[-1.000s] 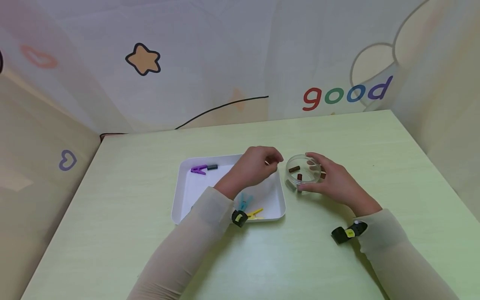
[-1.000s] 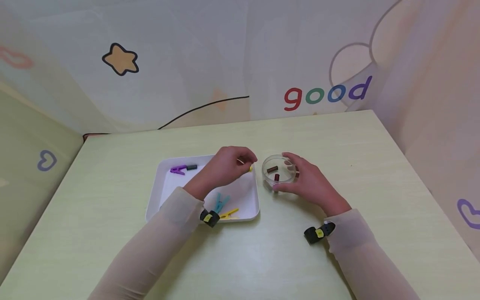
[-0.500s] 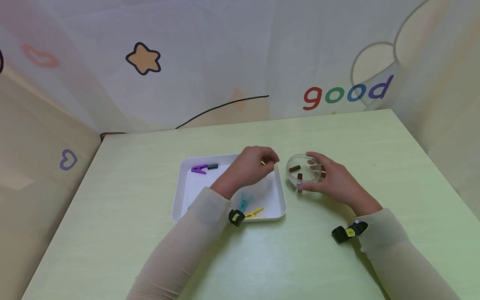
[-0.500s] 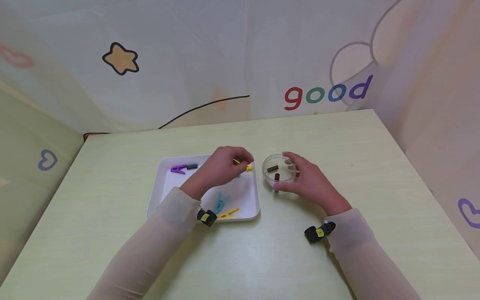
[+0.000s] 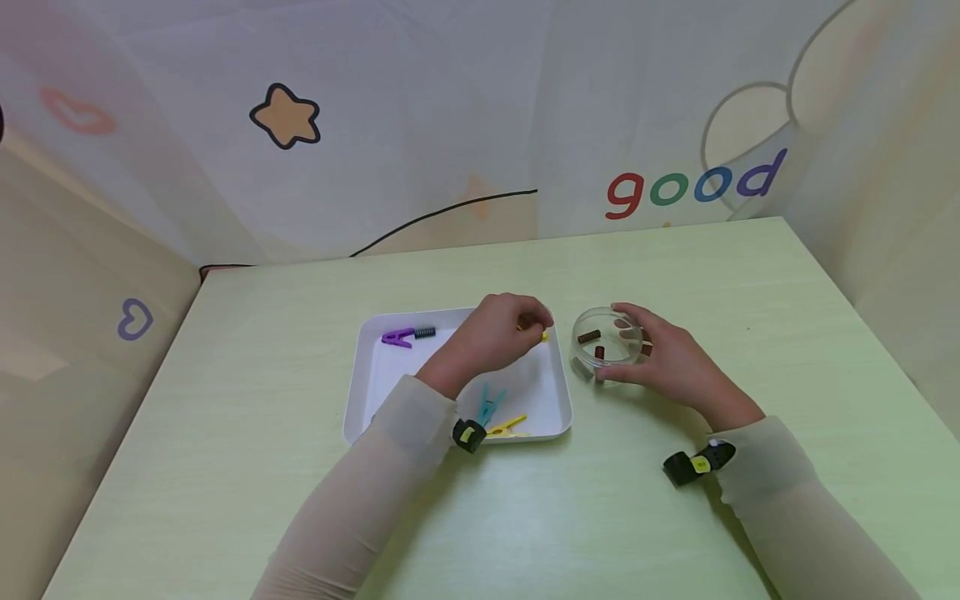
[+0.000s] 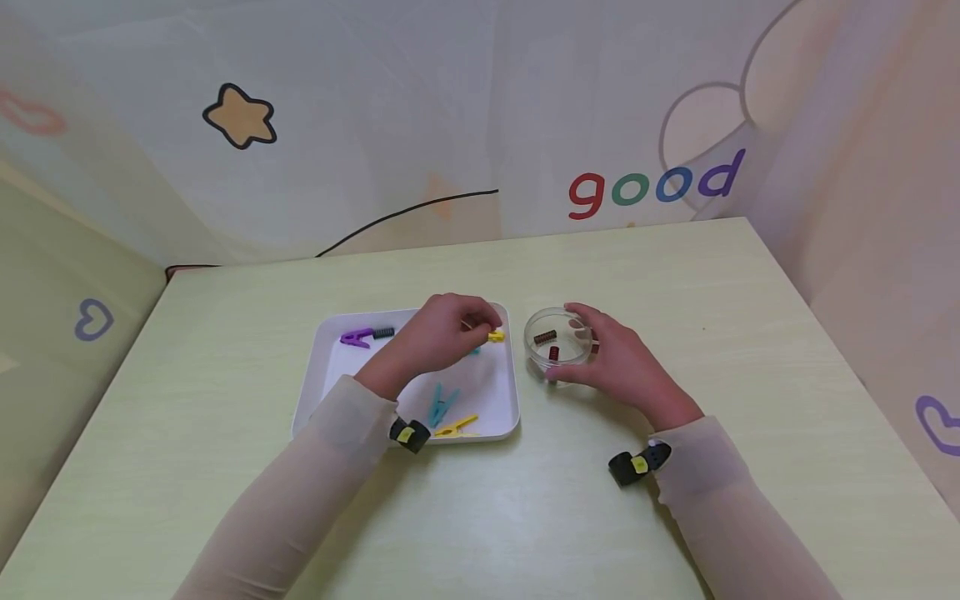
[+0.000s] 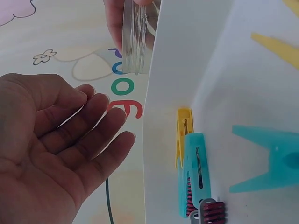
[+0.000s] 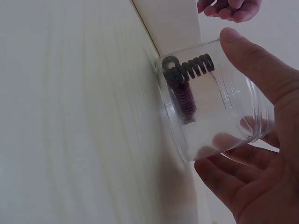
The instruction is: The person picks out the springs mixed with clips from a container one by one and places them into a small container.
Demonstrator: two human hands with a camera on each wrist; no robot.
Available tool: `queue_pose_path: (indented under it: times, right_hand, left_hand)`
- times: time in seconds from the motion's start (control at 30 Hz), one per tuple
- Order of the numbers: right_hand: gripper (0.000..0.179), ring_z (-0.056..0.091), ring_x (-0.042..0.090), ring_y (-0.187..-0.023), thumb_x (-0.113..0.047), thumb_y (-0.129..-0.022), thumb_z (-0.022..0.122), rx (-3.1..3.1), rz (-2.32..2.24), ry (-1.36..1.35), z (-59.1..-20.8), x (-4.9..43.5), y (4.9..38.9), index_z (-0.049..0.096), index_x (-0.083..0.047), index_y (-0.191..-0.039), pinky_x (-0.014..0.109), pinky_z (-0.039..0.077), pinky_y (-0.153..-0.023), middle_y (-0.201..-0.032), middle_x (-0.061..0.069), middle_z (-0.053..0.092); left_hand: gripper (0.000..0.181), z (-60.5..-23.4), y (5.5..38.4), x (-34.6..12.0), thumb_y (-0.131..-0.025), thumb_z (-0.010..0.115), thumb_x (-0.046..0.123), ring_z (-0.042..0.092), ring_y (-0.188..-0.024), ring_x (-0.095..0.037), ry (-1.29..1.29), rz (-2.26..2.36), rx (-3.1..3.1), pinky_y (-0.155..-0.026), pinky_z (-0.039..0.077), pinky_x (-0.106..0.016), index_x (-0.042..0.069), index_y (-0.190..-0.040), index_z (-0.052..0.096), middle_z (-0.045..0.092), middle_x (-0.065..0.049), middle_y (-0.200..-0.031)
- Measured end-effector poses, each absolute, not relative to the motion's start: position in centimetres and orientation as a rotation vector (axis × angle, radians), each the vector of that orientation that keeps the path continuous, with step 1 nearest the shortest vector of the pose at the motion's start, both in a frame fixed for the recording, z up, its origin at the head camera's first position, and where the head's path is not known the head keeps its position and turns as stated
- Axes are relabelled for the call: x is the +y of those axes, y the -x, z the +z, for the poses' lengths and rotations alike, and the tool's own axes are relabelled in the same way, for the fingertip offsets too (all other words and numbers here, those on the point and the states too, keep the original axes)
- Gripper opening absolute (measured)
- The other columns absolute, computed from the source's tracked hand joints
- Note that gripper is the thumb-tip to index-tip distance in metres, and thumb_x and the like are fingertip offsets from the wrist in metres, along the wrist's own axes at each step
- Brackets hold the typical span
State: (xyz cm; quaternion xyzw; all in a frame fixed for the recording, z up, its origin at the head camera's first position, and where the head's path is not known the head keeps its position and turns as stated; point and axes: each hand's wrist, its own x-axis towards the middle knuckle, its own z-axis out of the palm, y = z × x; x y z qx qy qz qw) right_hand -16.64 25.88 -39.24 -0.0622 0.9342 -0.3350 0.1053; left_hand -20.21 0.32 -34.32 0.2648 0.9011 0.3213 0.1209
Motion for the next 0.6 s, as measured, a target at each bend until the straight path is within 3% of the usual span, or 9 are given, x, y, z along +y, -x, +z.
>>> queue_pose_path:
  times: [0.17,0.6]
  right_hand:
    - [0.106,0.039,0.047,-0.135,-0.06,-0.071,0.077,2.752,-0.984,0.182,-39.27,25.87,16.61,0.024,-0.021,-0.154,0.06,0.042,-0.101,-0.153,0.02,0.034]
    - [0.105,0.039,0.047,-0.134,-0.057,-0.072,0.078,2.746,-0.991,0.182,-39.2,25.8,16.62,0.023,-0.02,-0.154,0.06,0.043,-0.1,-0.154,0.02,0.031]
  left_hand:
    - [0.025,-34.52,20.23,0.11,-0.096,0.051,0.015,0.06,-0.094,-0.013,-0.754,0.938,2.623,-0.083,0.052,-0.026,0.009,-0.112,0.069,0.068,-0.001,-0.112]
    - [0.023,-34.32,20.41,-0.43,-0.095,0.054,0.017,0.059,-0.088,-0.014,-0.759,0.904,2.603,-0.077,0.051,-0.024,0.009,-0.109,0.07,0.068,0.001,-0.1]
